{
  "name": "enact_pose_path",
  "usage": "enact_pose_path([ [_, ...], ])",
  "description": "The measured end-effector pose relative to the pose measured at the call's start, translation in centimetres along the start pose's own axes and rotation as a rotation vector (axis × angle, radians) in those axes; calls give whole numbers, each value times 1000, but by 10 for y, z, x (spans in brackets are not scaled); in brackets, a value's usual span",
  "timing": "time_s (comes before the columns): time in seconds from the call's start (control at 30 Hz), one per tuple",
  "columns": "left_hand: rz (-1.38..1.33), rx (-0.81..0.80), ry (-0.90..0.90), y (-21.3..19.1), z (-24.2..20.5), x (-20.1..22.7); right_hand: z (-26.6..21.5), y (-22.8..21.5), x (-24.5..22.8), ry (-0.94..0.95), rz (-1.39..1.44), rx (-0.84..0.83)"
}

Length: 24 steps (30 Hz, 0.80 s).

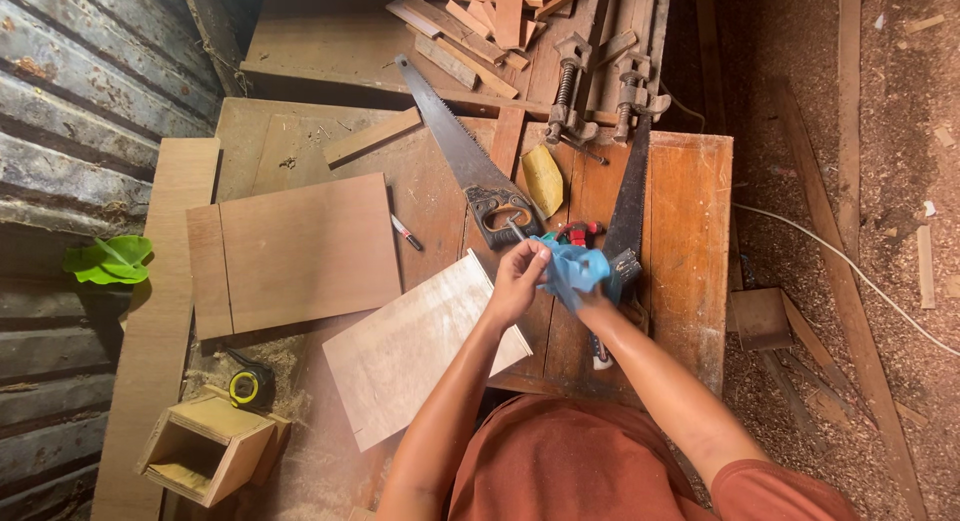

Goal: The person assembles a small wooden box by aligning two wooden panels and hammering nails into the joints. They repeatedly pick up nails from a plastic bag and use a hammer to secure the pieces together.

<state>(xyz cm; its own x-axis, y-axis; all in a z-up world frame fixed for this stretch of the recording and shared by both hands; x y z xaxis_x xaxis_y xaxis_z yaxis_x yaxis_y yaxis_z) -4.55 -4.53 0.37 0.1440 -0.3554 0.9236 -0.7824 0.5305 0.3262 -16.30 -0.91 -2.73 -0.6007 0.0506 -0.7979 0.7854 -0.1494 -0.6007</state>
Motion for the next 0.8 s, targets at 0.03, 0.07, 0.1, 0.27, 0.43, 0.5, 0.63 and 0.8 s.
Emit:
enact_pose_path([
  [0.03,1,16,-10,-3,1,0,0,1,0,2,2,0],
  [0.07,14,22,-18,-5,0,-1,0,2,0,4,-1,0],
  [0.1,27,27,-26,-7,1,-2,0,2,-1,5,-2,-1],
  [0.27,66,49,-47,-10,4,-8,1,0,-7,-5,15,29],
  [0.43,80,36,-60,-8,3,-12,0,3,-14,-23,16,23],
  [0.5,83,67,-66,-12,1,-13,0,3,-17,-33,12,15],
  [0.63,47,105,-53,-23,2,-14,0,-2,-30,-84,13,7],
  [0.8,105,170,41,-37,8,-13,-14,-22,-44,-144,45,35],
])
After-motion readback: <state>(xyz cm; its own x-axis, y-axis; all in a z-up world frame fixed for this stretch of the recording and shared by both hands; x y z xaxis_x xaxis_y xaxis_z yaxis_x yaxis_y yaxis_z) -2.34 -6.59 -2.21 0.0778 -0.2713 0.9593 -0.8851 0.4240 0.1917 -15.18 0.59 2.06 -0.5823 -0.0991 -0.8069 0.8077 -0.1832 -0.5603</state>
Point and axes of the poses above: each hand's wrist, its own z-axis towards the middle knuckle, its own y-axis out of the palm, x = y × z, the point moved 5 cm from there along z, towards the middle knuckle, and after that the axes turned 7 degrees about z, right-handed, at the moved point
